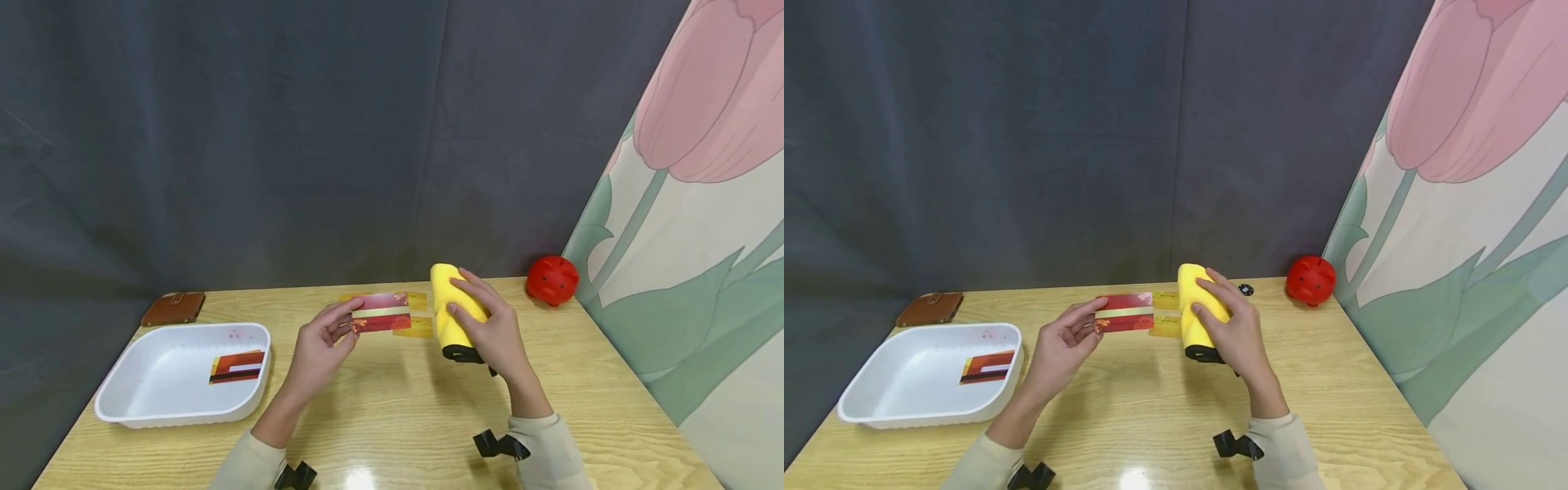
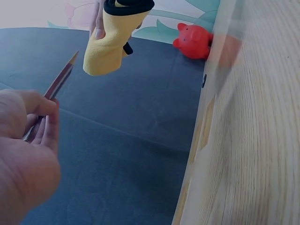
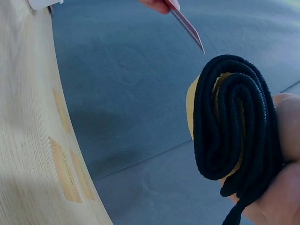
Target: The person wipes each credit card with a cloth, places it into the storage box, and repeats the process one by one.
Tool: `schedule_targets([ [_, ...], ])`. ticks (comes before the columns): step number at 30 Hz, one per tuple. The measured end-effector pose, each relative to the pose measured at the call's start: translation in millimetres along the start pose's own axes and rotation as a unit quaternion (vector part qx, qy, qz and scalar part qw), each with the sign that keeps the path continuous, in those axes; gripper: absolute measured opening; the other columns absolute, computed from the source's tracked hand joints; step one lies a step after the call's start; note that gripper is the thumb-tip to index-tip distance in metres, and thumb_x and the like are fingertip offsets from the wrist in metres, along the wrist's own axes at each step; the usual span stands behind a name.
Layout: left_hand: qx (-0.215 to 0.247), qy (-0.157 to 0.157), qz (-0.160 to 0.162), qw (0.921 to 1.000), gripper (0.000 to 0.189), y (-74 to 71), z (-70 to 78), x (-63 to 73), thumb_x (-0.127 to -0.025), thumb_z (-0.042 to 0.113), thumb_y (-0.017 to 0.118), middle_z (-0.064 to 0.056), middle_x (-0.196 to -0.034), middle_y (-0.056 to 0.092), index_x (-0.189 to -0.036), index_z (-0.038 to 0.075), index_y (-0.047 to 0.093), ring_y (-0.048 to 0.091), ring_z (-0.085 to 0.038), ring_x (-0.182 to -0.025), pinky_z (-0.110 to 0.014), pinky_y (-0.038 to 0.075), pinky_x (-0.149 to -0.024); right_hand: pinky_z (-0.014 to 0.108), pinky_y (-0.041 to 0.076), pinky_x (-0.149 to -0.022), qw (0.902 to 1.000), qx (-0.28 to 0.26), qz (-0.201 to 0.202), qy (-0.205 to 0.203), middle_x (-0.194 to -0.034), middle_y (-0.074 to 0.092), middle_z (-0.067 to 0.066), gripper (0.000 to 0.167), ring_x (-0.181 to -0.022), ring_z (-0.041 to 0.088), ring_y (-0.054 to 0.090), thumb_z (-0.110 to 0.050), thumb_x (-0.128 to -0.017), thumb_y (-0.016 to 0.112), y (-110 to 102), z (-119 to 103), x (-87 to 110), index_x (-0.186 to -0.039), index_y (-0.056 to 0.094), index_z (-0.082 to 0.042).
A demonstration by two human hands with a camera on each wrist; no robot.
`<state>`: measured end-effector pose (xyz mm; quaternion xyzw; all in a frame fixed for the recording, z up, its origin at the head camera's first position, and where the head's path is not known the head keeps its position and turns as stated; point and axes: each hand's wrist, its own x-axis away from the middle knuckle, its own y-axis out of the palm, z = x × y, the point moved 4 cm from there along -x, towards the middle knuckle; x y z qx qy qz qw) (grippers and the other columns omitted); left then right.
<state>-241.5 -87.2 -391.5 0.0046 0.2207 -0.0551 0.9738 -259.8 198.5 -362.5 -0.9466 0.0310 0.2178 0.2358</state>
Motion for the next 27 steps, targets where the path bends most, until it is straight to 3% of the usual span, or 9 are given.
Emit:
schedule_targets([
  [4, -0.014, -0.006, 0.032, 0.9994, 0.037, -2.8, -0.1, 0.8, -0.093, -0.012, 0.066, -0.021, -0.126, 0.068, -0.128, -0.001, 0.071, 0.071, -0.005, -0.103, -0.02, 0.061, -0.089, 0.01, 0.049, -0.088, 1.0, -0.001, 0.0, -0.003, -0.157, 0.052, 0.001, 0.041, -0.138, 0.029, 0.054, -0.018, -0.096, 0.076, 0, 0, -0.2, -0.136, 0.069, -0.018],
  [8, -0.022, -0.032, 0.062, 0.9973, 0.028, -6.3, -0.1, 1.5, -0.094, -0.01, 0.066, -0.019, -0.116, 0.074, -0.118, 0.001, 0.075, 0.073, -0.009, -0.09, -0.024, 0.064, -0.077, 0.009, 0.049, -0.088, 1.0, -0.003, -0.001, -0.006, -0.157, 0.053, 0.002, 0.041, -0.139, 0.029, 0.054, -0.018, -0.095, 0.076, 0, 0, 0.1, -0.136, 0.069, -0.017],
  [12, -0.027, -0.052, 0.067, 0.996, 0.017, -8.9, 0.2, 0.6, -0.095, -0.003, 0.069, -0.011, -0.094, 0.075, -0.109, 0.0, 0.077, 0.07, -0.012, -0.072, -0.025, 0.062, -0.068, 0.009, 0.049, -0.088, 1.0, -0.004, -0.005, -0.006, -0.157, 0.052, 0.002, 0.041, -0.139, 0.03, 0.053, -0.018, -0.095, 0.076, 0, -1, 0.1, -0.136, 0.069, -0.017],
  [17, -0.05, -0.068, 0.067, 0.9942, 0.011, -11.7, -0.3, -0.1, -0.095, 0.008, 0.074, -0.003, -0.074, 0.066, -0.1, -0.001, 0.078, 0.058, -0.008, -0.061, -0.02, 0.05, -0.056, 0.011, 0.05, -0.086, 1.0, -0.003, -0.008, -0.003, -0.158, 0.052, 0.002, 0.041, -0.137, 0.029, 0.054, -0.018, -0.096, 0.075, 1, -1, 0.4, -0.137, 0.068, -0.018],
  [22, -0.087, -0.06, 0.085, 0.9908, 0.013, -14.8, -0.6, 0.2, -0.092, 0.014, 0.08, -0.005, -0.077, 0.062, -0.091, 0.001, 0.078, 0.051, -0.009, -0.066, -0.019, 0.041, -0.056, 0.013, 0.05, -0.086, 0.9999, -0.002, -0.01, -0.005, -0.158, 0.052, 0.001, 0.041, -0.135, 0.028, 0.055, -0.018, -0.096, 0.075, 1, 0, 0.3, -0.137, 0.068, -0.018],
  [27, -0.084, -0.045, 0.088, 0.9916, 0.012, -15.5, -0.8, -1.6, -0.091, 0.008, 0.079, -0.013, -0.107, 0.069, -0.095, -0.003, 0.079, 0.062, -0.011, -0.096, -0.015, 0.053, -0.076, 0.012, 0.05, -0.085, 0.9999, -0.005, -0.009, -0.012, -0.157, 0.052, 0.002, 0.041, -0.134, 0.028, 0.055, -0.017, -0.096, 0.076, 2, 0, 0.5, -0.136, 0.068, -0.017],
])
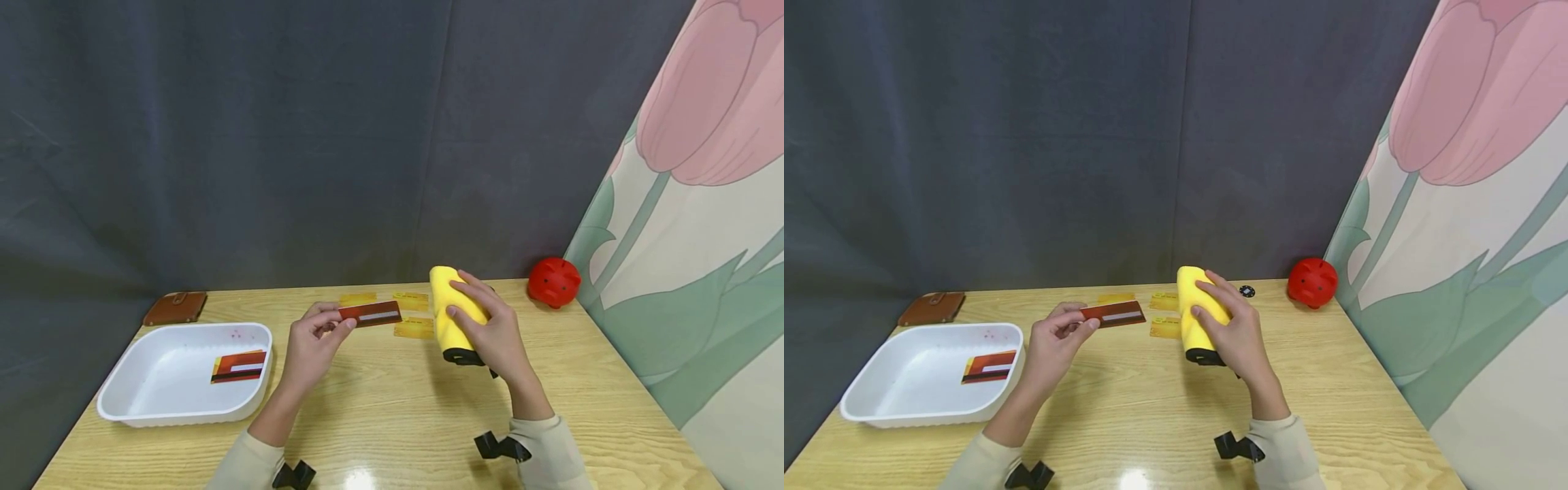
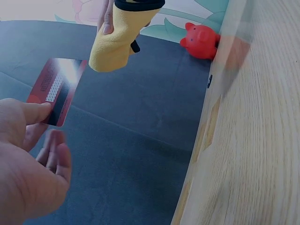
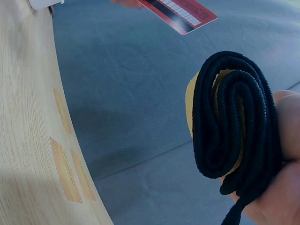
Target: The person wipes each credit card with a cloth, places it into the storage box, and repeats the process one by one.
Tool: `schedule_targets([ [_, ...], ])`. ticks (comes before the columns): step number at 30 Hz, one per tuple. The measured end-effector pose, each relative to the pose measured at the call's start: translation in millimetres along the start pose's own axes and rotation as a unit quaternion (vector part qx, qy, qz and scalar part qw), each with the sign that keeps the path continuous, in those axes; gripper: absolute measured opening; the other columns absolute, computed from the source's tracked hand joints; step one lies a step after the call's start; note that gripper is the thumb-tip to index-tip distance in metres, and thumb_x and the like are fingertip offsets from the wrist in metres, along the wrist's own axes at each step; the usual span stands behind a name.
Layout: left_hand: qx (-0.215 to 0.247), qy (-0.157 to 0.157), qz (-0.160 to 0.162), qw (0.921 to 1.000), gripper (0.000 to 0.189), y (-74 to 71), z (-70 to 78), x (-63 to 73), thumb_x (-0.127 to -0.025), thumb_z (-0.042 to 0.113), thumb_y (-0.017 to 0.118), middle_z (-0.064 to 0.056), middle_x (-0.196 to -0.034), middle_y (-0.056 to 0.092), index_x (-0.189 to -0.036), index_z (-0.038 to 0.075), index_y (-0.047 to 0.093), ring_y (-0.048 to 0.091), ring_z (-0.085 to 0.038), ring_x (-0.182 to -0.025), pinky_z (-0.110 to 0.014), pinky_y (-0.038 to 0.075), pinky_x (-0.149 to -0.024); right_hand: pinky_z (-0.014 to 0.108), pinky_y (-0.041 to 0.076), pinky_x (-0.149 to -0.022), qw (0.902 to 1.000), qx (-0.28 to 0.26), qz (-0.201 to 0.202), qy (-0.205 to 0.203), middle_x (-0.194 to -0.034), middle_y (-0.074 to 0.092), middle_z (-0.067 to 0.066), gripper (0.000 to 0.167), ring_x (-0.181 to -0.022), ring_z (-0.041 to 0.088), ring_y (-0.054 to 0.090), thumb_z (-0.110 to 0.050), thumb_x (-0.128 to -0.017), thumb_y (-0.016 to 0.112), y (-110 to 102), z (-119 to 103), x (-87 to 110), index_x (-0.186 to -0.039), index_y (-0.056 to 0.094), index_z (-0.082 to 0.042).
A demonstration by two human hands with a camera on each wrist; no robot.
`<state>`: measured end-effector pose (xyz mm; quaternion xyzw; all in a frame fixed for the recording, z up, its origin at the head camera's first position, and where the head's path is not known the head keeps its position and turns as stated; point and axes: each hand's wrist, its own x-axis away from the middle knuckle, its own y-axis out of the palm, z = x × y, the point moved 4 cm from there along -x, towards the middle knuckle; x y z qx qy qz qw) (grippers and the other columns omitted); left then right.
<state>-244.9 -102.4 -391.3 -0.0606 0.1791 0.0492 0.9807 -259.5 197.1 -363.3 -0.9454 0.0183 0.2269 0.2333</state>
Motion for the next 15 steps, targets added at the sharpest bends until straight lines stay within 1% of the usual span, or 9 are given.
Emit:
schedule_targets([
  [3, 0.003, -0.022, -0.006, 0.9997, 0.012, 0.3, -1.0, 0.0, -0.092, 0.008, 0.078, -0.016, -0.107, 0.074, -0.097, -0.003, 0.079, 0.067, -0.009, -0.095, -0.015, 0.055, -0.079, 0.012, 0.05, -0.085, 1.0, -0.001, 0.001, -0.004, -0.157, 0.053, 0.003, 0.041, -0.134, 0.028, 0.055, -0.017, -0.096, 0.076, 0.1, 0.1, 0.1, -0.136, 0.068, -0.017],
  [7, 0.007, -0.056, -0.019, 0.9982, 0.017, 1.4, -1.6, 1.5, -0.094, 0.009, 0.076, -0.021, -0.096, 0.077, -0.106, -0.003, 0.078, 0.073, -0.008, -0.076, -0.019, 0.059, -0.078, 0.012, 0.05, -0.085, 1.0, 0.001, 0.0, -0.002, -0.157, 0.053, 0.003, 0.041, -0.134, 0.027, 0.055, -0.017, -0.096, 0.076, -0.1, 0.4, 0.0, -0.136, 0.068, -0.017],
  [8, 0.017, -0.062, -0.022, 0.9977, 0.02, 1.8, -1.7, 1.6, -0.094, 0.007, 0.075, -0.022, -0.098, 0.078, -0.112, -0.004, 0.076, 0.075, -0.009, -0.077, -0.02, 0.061, -0.08, 0.012, 0.05, -0.084, 1.0, 0.001, 0.0, -0.001, -0.157, 0.052, 0.003, 0.041, -0.134, 0.027, 0.055, -0.017, -0.096, 0.075, -0.2, 0.4, 0.0, -0.136, 0.068, -0.017],
  [10, 0.035, -0.059, -0.024, 0.9973, 0.029, 2.5, -0.7, 1.4, -0.094, 0.004, 0.074, -0.024, -0.101, 0.077, -0.122, -0.002, 0.072, 0.076, -0.01, -0.077, -0.023, 0.063, -0.08, 0.013, 0.05, -0.084, 1.0, 0.002, 0.0, 0.001, -0.157, 0.052, 0.003, 0.041, -0.133, 0.027, 0.055, -0.017, -0.096, 0.075, -0.4, 0.3, 0.0, -0.137, 0.068, -0.017],
  [12, 0.057, -0.052, -0.022, 0.9968, 0.039, 2.7, -0.1, 0.7, -0.093, 0.0, 0.074, -0.026, -0.1, 0.076, -0.131, 0.002, 0.068, 0.076, -0.012, -0.075, -0.027, 0.064, -0.078, 0.013, 0.05, -0.084, 1.0, 0.001, 0.0, 0.001, -0.157, 0.052, 0.003, 0.041, -0.132, 0.027, 0.056, -0.017, -0.096, 0.075, -0.5, -0.2, 0.2, -0.136, 0.068, -0.017],
  [13, 0.066, -0.046, -0.021, 0.9965, 0.044, 2.8, 0.6, 0.5, -0.092, -0.002, 0.074, -0.026, -0.099, 0.076, -0.135, 0.005, 0.065, 0.076, -0.013, -0.075, -0.029, 0.065, -0.078, 0.013, 0.05, -0.084, 1.0, 0.001, 0.0, 0.0, -0.157, 0.053, 0.003, 0.041, -0.132, 0.027, 0.056, -0.017, -0.096, 0.075, -0.4, -0.4, 0.2, -0.136, 0.068, -0.017],
  [15, 0.078, -0.036, -0.021, 0.996, 0.046, 3.3, 1.9, 0.2, -0.092, -0.003, 0.074, -0.025, -0.094, 0.076, -0.134, 0.009, 0.062, 0.077, -0.015, -0.074, -0.032, 0.065, -0.078, 0.013, 0.05, -0.085, 1.0, 0.001, 0.001, -0.002, -0.157, 0.053, 0.003, 0.041, -0.134, 0.028, 0.055, -0.016, -0.095, 0.076, -0.5, -0.8, 0.4, -0.136, 0.069, -0.017],
])
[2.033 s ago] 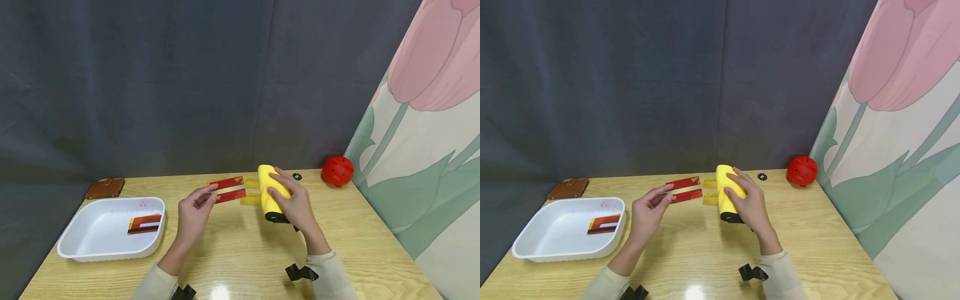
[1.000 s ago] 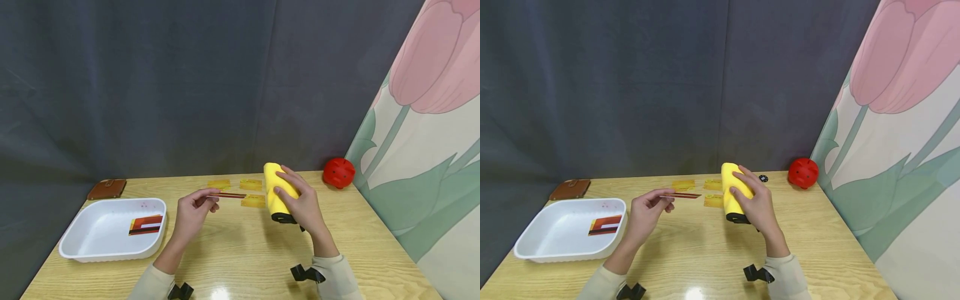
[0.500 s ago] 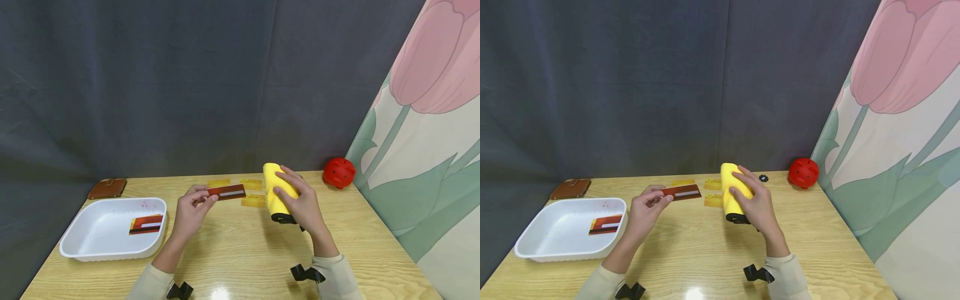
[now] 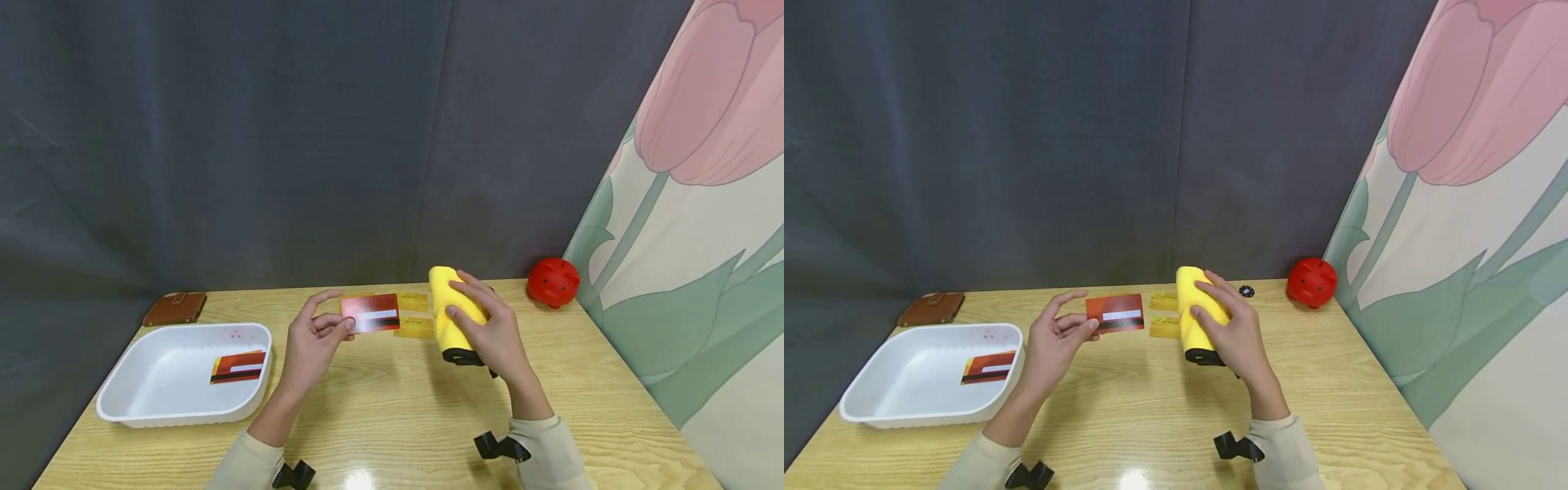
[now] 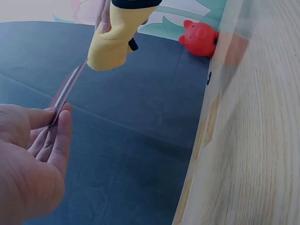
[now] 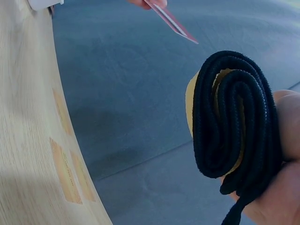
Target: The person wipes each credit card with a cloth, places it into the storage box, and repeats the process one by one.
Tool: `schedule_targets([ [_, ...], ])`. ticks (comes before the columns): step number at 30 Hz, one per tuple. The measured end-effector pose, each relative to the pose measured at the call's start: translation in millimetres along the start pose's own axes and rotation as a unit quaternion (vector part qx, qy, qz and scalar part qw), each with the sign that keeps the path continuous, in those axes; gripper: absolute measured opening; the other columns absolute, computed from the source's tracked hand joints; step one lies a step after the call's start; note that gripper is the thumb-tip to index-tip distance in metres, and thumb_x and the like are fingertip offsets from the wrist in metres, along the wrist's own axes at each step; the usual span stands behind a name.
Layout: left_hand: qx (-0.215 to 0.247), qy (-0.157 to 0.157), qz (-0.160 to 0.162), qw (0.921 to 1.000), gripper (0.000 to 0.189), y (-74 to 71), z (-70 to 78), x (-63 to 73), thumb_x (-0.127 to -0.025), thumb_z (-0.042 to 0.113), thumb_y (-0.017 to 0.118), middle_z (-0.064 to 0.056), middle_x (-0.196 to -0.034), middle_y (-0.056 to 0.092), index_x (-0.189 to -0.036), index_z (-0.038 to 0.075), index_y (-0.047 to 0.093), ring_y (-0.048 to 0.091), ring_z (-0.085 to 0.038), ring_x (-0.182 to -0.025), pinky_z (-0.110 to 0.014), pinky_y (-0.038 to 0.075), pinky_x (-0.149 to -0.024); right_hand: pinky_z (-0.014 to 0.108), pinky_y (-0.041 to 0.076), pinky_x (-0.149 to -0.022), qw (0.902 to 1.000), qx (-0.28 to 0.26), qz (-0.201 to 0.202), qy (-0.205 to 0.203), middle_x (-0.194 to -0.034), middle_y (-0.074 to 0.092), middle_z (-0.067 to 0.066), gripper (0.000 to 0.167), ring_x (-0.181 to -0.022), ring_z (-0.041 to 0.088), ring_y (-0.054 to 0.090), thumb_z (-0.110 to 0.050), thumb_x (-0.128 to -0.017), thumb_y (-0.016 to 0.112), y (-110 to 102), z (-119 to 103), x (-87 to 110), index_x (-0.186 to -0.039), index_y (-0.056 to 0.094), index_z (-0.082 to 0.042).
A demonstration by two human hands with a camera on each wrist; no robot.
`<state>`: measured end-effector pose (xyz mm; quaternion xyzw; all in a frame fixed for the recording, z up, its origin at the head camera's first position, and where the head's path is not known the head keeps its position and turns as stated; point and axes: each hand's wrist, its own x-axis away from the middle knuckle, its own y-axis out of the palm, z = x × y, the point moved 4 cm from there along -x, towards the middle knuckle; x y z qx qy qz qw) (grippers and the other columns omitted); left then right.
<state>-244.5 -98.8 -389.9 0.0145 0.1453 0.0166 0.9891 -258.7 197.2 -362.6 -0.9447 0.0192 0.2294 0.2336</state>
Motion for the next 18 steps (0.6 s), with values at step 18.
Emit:
schedule_targets([
  [18, -0.005, -0.007, -0.004, 1.0, 0.028, 10.5, -10.5, 3.6, -0.092, 0.001, 0.076, -0.024, -0.103, 0.077, -0.119, 0.003, 0.069, 0.078, -0.012, -0.083, -0.031, 0.065, -0.079, 0.015, 0.053, -0.088, 0.9953, -0.063, -0.016, -0.073, -0.151, 0.059, -0.001, 0.042, -0.135, 0.015, 0.055, -0.007, -0.09, 0.079, 20, -40, 14.7, -0.13, 0.073, -0.018],
])
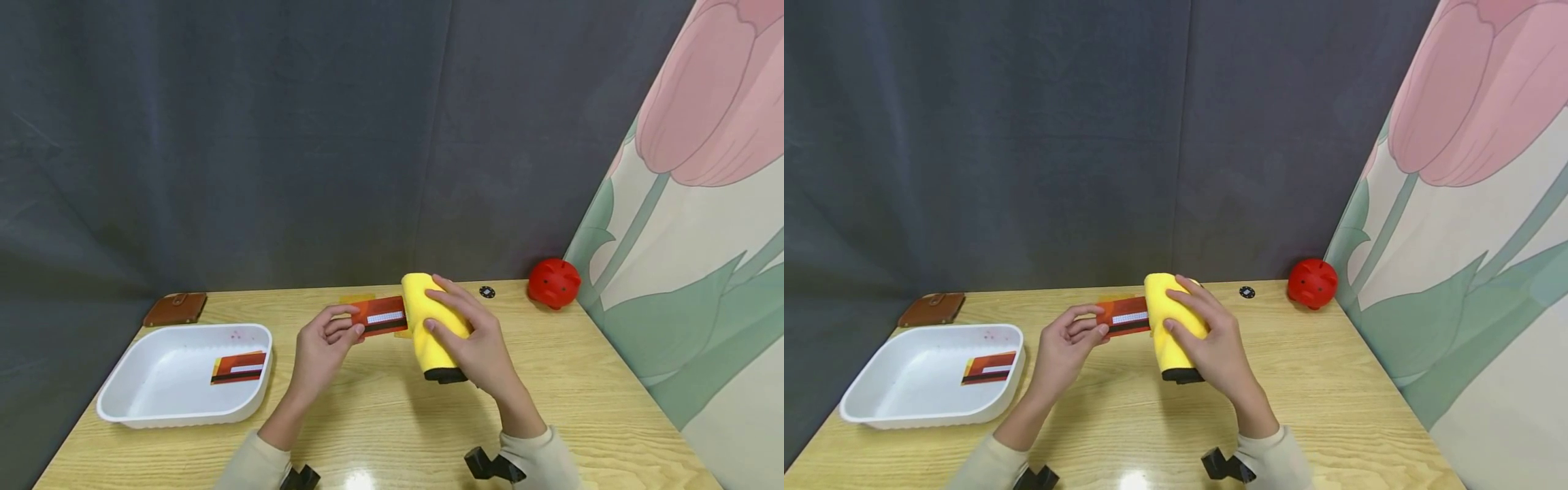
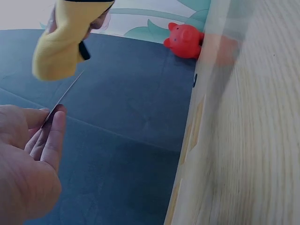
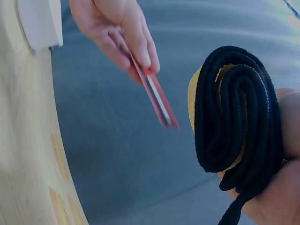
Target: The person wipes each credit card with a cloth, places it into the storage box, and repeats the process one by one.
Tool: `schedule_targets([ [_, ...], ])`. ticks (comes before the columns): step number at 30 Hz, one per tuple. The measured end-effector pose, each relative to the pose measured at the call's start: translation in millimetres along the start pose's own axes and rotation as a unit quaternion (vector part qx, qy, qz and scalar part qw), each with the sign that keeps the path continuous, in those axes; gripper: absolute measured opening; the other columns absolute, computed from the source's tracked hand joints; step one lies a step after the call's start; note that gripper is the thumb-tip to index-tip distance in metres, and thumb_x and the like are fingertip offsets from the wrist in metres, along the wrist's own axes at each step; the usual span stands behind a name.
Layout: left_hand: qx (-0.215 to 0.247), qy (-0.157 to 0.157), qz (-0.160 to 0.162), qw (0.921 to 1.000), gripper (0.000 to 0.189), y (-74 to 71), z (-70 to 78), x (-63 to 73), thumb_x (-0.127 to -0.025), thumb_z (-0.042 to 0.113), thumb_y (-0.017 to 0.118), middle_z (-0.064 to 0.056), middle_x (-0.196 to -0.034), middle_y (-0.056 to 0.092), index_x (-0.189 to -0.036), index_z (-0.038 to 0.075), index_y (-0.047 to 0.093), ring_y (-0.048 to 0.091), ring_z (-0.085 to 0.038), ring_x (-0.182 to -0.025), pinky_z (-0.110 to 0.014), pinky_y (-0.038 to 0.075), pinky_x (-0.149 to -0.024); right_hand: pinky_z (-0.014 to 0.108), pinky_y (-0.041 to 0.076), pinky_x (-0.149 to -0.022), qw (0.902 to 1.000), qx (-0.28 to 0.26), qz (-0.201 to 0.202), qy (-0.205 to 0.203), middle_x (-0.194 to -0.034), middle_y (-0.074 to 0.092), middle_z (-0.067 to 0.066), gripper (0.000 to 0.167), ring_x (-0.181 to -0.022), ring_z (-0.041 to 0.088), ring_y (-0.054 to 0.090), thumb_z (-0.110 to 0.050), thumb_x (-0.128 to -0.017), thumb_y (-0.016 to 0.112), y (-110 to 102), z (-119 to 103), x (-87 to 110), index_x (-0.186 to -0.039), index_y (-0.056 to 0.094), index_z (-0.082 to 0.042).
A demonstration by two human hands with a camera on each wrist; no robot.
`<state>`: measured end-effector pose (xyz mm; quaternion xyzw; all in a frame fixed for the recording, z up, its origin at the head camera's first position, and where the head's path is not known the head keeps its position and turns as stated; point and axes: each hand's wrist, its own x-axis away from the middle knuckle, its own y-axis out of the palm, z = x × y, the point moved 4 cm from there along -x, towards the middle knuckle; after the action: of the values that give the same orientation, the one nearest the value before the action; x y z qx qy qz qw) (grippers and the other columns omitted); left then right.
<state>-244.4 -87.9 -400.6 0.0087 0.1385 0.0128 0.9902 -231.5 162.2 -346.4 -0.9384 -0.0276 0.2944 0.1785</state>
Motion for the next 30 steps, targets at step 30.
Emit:
schedule_targets([
  [30, 0.023, 0.055, -0.036, 0.9976, 0.022, 20.4, 2.5, 15.1, -0.095, 0.002, 0.072, -0.024, -0.107, 0.073, -0.115, -0.001, 0.065, 0.074, -0.007, -0.093, -0.024, 0.063, -0.084, 0.033, 0.054, -0.106, 0.9953, 0.086, -0.028, -0.033, -0.153, 0.057, 0.002, 0.043, -0.144, 0.026, 0.052, -0.007, -0.089, 0.081, 40, 0, 5.7, -0.13, 0.073, -0.019],
])
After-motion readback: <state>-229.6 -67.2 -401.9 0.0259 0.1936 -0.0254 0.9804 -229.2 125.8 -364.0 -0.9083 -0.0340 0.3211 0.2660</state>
